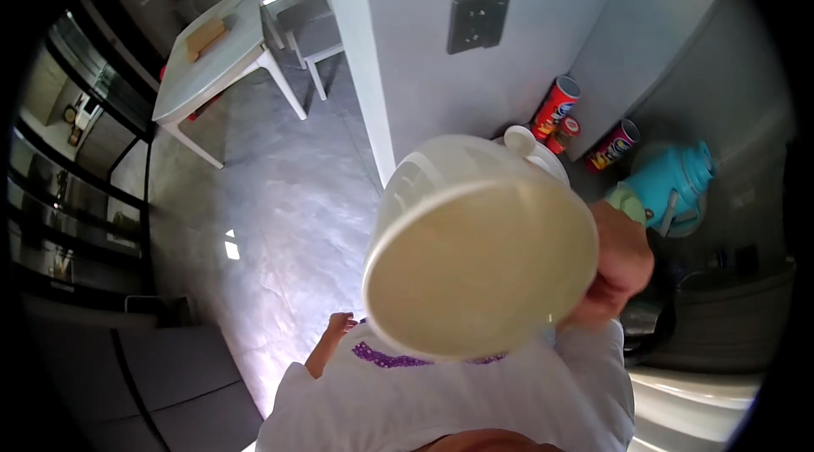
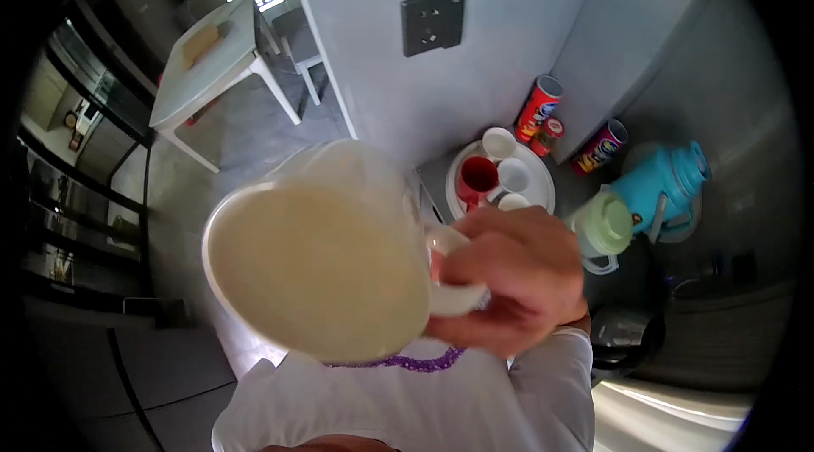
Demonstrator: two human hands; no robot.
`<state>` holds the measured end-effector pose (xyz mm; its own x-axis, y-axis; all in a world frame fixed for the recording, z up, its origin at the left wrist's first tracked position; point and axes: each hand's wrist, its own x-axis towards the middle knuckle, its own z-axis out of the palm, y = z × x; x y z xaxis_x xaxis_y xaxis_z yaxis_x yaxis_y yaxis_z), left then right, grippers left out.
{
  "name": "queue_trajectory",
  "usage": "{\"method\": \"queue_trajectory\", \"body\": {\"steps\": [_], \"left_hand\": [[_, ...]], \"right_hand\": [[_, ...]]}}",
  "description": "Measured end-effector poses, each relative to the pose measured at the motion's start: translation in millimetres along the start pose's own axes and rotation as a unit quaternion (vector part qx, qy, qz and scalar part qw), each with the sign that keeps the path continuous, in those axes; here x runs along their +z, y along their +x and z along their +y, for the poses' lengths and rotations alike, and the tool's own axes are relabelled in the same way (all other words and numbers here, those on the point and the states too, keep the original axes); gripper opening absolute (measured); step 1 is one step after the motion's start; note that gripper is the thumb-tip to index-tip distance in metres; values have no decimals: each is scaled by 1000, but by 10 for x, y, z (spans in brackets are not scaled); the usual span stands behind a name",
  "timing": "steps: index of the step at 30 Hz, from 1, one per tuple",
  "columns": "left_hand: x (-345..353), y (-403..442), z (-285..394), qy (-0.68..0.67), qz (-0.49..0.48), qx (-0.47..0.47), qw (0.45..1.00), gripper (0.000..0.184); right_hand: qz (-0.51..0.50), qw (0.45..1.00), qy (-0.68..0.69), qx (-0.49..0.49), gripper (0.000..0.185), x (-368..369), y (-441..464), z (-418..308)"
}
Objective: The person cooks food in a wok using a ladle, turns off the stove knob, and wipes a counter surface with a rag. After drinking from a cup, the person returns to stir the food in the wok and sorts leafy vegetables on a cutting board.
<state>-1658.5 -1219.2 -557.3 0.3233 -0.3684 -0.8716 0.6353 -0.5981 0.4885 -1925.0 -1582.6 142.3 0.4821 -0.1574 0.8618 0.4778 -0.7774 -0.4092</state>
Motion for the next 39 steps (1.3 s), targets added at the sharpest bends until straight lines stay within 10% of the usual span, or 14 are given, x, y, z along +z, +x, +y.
{"method": "queue_trajectory", "body": {"steps": [12,24,36,39], "left_hand": [[333,-653,566,-5,38,-40,998,18],[255,-522,580,7,27,-62,998,26],[377,-790,662,-20,41,-22,999,20],[390,-912,698,-49,28,-12,998,21]], "right_hand": [[-135,987,72,49,28,51,392,-276],[-20,996,-43,-75,30,247,492,-368],[314,924,57,-212,36,678,667,-352],[222,946,21,-237,36,622,714,-375]]}}
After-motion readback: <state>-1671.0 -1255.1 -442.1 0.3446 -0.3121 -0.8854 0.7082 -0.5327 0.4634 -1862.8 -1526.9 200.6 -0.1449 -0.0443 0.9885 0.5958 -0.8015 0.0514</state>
